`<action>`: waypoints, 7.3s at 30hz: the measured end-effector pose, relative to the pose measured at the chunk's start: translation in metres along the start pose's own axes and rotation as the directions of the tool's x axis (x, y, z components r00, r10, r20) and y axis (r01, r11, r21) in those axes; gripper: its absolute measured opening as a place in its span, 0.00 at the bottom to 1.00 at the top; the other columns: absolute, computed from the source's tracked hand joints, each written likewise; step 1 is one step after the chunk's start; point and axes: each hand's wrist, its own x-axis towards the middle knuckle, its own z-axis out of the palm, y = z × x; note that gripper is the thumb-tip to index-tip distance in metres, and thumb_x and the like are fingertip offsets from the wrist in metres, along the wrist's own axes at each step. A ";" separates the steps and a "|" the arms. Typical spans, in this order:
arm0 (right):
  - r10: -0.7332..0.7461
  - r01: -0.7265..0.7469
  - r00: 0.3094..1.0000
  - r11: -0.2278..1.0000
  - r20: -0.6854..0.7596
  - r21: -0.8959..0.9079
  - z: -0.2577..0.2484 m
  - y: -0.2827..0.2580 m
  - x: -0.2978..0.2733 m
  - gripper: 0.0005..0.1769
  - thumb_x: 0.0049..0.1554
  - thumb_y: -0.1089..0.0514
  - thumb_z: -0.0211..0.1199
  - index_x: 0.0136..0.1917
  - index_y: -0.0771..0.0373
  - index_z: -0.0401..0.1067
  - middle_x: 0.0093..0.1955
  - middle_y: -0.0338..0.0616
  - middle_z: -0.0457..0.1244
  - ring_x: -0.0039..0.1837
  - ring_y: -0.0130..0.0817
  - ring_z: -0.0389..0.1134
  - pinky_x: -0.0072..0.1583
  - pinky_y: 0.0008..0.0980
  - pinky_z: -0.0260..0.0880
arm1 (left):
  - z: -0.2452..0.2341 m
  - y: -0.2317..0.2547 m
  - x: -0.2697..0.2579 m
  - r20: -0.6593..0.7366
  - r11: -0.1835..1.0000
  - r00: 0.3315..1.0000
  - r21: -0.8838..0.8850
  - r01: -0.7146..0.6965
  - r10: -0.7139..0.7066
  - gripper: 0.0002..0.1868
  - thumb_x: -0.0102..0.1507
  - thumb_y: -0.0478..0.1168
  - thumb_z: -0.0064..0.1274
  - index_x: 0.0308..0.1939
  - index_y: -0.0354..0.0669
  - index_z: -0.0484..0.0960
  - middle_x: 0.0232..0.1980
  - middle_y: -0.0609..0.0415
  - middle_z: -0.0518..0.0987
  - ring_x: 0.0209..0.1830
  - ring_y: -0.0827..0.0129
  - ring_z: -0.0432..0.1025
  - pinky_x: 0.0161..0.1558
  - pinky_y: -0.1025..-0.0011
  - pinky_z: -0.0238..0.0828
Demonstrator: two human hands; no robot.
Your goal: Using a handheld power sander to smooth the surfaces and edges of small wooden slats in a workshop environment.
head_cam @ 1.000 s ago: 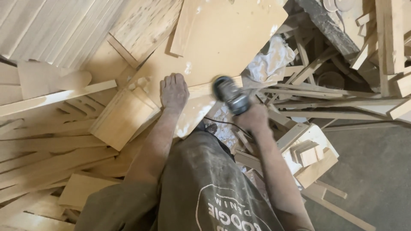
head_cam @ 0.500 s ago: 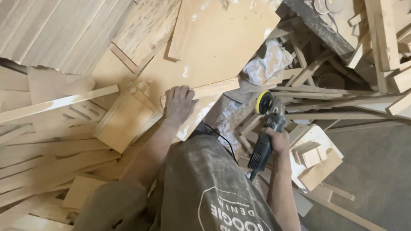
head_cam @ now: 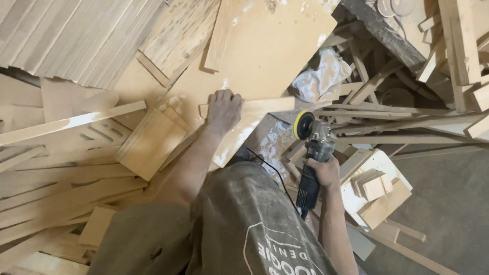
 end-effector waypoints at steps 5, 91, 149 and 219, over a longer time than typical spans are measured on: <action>-0.083 0.076 0.996 0.979 -0.026 -0.188 0.006 -0.055 -0.013 0.36 0.43 0.48 0.84 0.62 0.65 0.79 0.57 0.64 0.73 0.67 0.66 0.75 0.65 0.62 0.73 | -0.010 -0.002 -0.017 -0.221 0.996 0.971 -0.028 0.088 -0.092 0.20 0.79 0.60 0.45 0.53 0.52 0.80 0.59 0.47 0.76 0.64 0.48 0.70 0.60 0.49 0.65; -0.077 0.132 0.988 0.874 0.135 -0.468 0.061 -0.114 -0.052 0.47 0.42 0.44 0.83 0.73 0.56 0.75 0.69 0.58 0.74 0.78 0.60 0.70 0.80 0.58 0.68 | 0.011 -0.017 -0.008 -0.276 0.979 0.942 0.014 0.201 -0.190 0.14 0.78 0.55 0.47 0.44 0.55 0.75 0.44 0.54 0.78 0.53 0.52 0.73 0.50 0.54 0.70; -0.191 0.016 0.969 0.684 0.158 0.729 0.000 0.064 0.067 0.09 0.57 0.53 0.68 0.49 0.59 0.77 0.44 0.38 0.72 0.44 0.31 0.75 0.51 0.29 0.78 | -0.096 -0.151 -0.214 -0.055 0.748 0.754 -0.191 0.635 -0.654 0.33 0.72 0.69 0.49 0.65 0.46 0.79 0.70 0.45 0.77 0.71 0.42 0.66 0.69 0.41 0.59; 0.048 -0.004 0.998 0.594 -0.030 0.804 -0.013 0.090 -0.012 0.24 0.44 0.55 0.84 0.52 0.57 0.80 0.42 0.54 0.68 0.45 0.49 0.73 0.47 0.57 0.76 | 0.005 0.023 0.007 -0.155 0.937 0.940 -0.132 -0.324 0.303 0.32 0.65 0.61 0.62 0.66 0.49 0.76 0.56 0.52 0.76 0.60 0.52 0.74 0.57 0.53 0.71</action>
